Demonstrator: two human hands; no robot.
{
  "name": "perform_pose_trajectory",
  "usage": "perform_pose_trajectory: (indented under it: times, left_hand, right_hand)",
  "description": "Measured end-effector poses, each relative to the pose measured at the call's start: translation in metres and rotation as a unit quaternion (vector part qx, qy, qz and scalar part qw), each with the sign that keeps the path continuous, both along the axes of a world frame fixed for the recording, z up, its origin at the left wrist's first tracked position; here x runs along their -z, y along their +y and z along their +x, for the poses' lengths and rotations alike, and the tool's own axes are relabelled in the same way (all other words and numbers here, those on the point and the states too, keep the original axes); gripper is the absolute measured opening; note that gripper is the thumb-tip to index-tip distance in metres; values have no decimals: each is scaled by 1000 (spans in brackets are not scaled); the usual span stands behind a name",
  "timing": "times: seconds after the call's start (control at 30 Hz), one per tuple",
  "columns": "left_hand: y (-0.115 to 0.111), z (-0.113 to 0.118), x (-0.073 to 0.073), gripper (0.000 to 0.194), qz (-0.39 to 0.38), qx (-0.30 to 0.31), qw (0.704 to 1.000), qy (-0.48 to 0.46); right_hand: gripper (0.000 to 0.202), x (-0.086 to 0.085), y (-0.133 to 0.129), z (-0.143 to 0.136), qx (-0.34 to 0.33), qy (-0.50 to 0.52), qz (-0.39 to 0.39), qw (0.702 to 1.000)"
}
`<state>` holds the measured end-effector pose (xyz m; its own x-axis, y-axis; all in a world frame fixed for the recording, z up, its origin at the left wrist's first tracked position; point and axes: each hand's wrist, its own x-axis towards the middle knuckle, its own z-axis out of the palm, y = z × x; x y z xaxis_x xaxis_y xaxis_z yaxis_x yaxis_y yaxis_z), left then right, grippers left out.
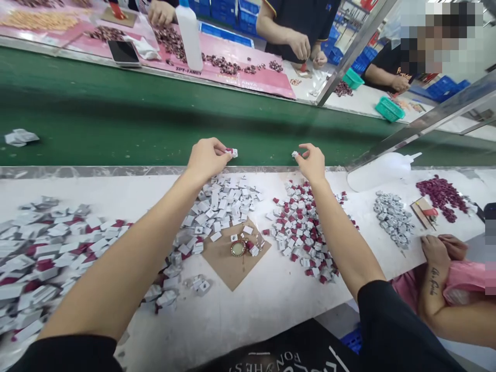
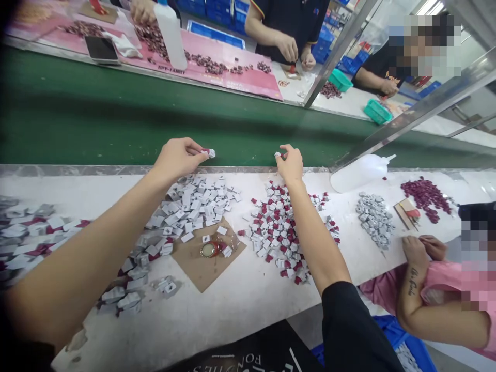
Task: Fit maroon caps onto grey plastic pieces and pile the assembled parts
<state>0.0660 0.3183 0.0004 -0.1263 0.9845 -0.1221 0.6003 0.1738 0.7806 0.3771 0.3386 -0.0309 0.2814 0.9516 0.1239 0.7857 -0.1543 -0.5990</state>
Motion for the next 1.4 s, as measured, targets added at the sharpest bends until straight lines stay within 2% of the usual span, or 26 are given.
perform_pose_trajectory:
  times: [0.1,0.2,0.3,0.4,0.5,0.6,0.67,0.77,0.9,0.97,1.1,1.2,1.3,1.4]
  left_hand:
    - [20,-2,4,20,-45,-26,998,35]
    - [30,-3,8,20,-70,-41,995,60]
    - [32,-8,11,18,-84,-43,993,68]
    - [23,-15,10,24,-72,-33,992,95]
    - [-3,-15,7,42,-1,2,991,133]
    - [-42,-6,-2,38,62,105,989,80]
    - [-71,3,-11,31,91,180,979,10]
    - [-105,16,-21,26,109,256,956,-92]
    - [-129,22,-23,12,140,280,939,-141]
    - [-137,20,-22,9,131,269,943,-144]
    - [-158,14,-22,10,69,249,957,-135]
    - [-176,7,-21,10,45,259,957,-122]
    - [-191,-4,-15,6,91,249,962,-64]
    - [-199,-18,-3,11,170,191,965,57]
  right_hand:
    - [32,5,23,-4,-14,6,-24,1000]
    - [11,8,31,-12,-32,31,-35,998]
    - [6,6,25,-19,-53,87,-26,994]
    - [13,-1,0,-27,-90,161,-15,983]
    - [28,-14,-42,-37,-159,299,-4,941]
    - [43,-30,-89,-48,-200,438,-24,876]
    - [44,-40,-116,-54,-204,477,-65,853]
    - [43,-46,-144,-63,-211,512,-116,825]
    - [41,-45,-164,-69,-213,549,-146,795]
    - [35,-45,-172,-70,-216,535,-140,805]
    - [22,-45,-192,-70,-211,446,-82,866]
    - [16,-40,-209,-70,-222,415,-67,880]
    - [10,-30,-225,-71,-213,394,-68,891]
    - [9,-22,-238,-73,-191,381,-65,902]
